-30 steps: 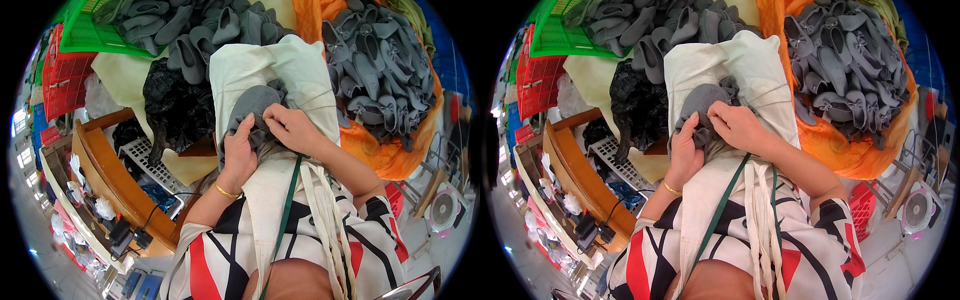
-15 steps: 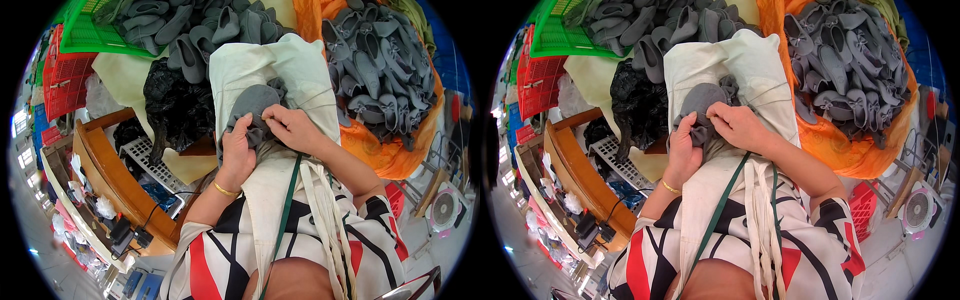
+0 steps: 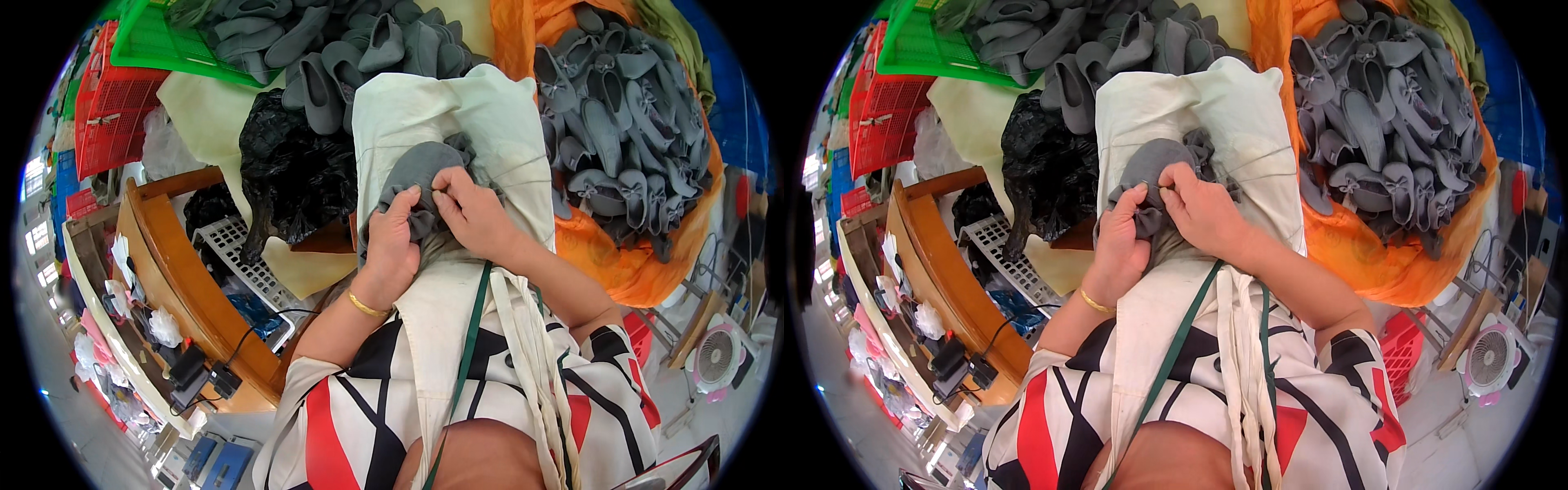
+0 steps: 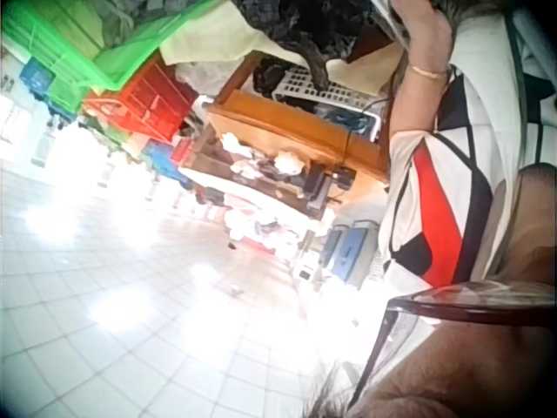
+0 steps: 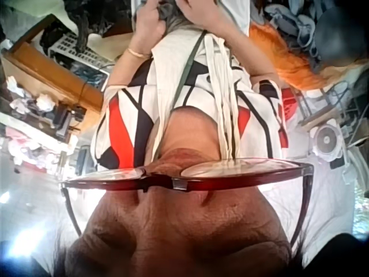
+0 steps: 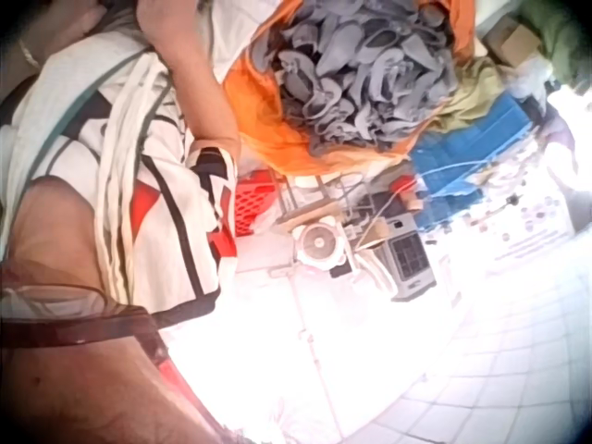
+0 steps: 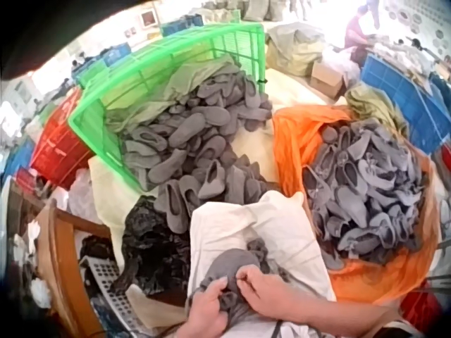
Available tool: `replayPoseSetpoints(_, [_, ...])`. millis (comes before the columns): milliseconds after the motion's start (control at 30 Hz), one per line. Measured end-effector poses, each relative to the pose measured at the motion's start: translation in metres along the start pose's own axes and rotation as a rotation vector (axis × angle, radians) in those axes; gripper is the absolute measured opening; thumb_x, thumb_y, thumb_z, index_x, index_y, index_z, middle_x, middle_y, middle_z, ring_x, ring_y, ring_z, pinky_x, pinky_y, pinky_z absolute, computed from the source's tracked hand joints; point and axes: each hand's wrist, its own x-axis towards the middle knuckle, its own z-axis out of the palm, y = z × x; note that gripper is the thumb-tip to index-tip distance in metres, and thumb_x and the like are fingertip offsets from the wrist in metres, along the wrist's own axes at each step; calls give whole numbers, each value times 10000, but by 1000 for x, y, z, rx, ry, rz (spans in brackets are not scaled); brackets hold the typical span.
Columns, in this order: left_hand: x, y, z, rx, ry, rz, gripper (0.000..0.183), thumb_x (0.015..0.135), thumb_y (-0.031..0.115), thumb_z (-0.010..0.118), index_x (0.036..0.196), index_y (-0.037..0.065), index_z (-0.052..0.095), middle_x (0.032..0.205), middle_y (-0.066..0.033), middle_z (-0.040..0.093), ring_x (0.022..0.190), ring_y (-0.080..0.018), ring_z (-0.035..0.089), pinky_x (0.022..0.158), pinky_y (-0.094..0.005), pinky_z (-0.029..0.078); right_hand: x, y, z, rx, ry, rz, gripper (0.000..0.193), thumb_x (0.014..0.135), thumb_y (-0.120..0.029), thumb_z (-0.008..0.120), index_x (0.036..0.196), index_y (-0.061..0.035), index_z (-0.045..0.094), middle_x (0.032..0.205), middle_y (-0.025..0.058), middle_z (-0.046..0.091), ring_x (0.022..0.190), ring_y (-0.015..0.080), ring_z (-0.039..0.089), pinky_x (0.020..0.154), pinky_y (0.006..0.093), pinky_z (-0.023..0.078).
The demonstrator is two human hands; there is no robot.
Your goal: The person sits and sews a decorative bow onto the front of a grey slipper using a needle and thread. They pull the thread through the fabric, tie a knot to secure the bow, and trim the excess thread. The person then places the finished slipper into a green basket and picks up another slipper to repeat the process.
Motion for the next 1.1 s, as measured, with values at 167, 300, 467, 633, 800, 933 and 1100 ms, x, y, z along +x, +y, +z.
replayPoseSetpoints(167, [-6, -11, 5, 73, -109, 115, 180, 965, 117, 611, 1108, 15, 655, 1054, -53, 691, 952, -131, 648, 846, -279, 517, 17, -11, -7, 62, -117, 93, 109, 965, -118, 548, 1050, -53, 525, 767, 153, 612, 693, 326, 614, 644, 395, 491])
replayPoseSetpoints(300, [-12, -17, 6, 66, -138, 130, 226, 971, 111, 601, 1173, 14, 637, 1127, -62, 680, 1012, -142, 644, 879, -290, 512, 26, -6, -19, -324, -6, -194, 101, 935, -129, 605, 996, -56, 571, 825, 118, 596, 715, 305, 602, 653, 376, 490])
replayPoseSetpoints(467, [-15, -21, 0, 115, -193, 115, 210, 972, 105, 588, 1165, 29, 621, 1139, -54, 662, 1024, -138, 627, 894, -297, 501, 22, -17, -23, -295, -67, -204, 87, 881, -139, 663, 932, -81, 621, 866, 103, 542, 765, 330, 589, 667, 401, 493])
replayPoseSetpoints(633, [-23, -12, 12, 46, -189, 26, 166, 988, 143, 573, 1119, 53, 620, 1073, -45, 655, 989, -125, 610, 886, -302, 487, 33, -1, -10, 60, 141, -290, 99, 962, -150, 620, 935, -58, 596, 843, 39, 566, 640, 179, 595, 571, 303, 467])
replayPoseSetpoints(800, [-15, -13, -6, 205, -151, 84, 239, 1000, 262, 583, 1118, 59, 626, 1025, -12, 639, 924, -98, 583, 827, -262, 468, 23, -26, -46, 537, -219, 244, 148, 1030, -222, 546, 997, -79, 564, 756, 20, 602, 565, 115, 583, 502, 258, 463])
replayPoseSetpoints(933, [-23, 21, 0, 494, -154, 129, 249, 989, 287, 609, 1118, 74, 618, 952, 14, 635, 843, -72, 562, 765, -233, 455, -9, -11, -125, 714, 95, 184, 76, 1004, -147, 531, 957, -88, 521, 633, -2, 517, 496, 100, 503, 450, 231, 397])
replayPoseSetpoints(1100, [-12, 57, 20, 827, -353, 236, 263, 990, 306, 613, 1079, 61, 653, 935, 34, 623, 821, -57, 537, 758, -221, 447, -78, 41, -319, 1194, 768, -171, 56, 970, -41, 561, 937, -5, 535, 654, 5, 455, 599, 131, 488, 894, 356, 553])
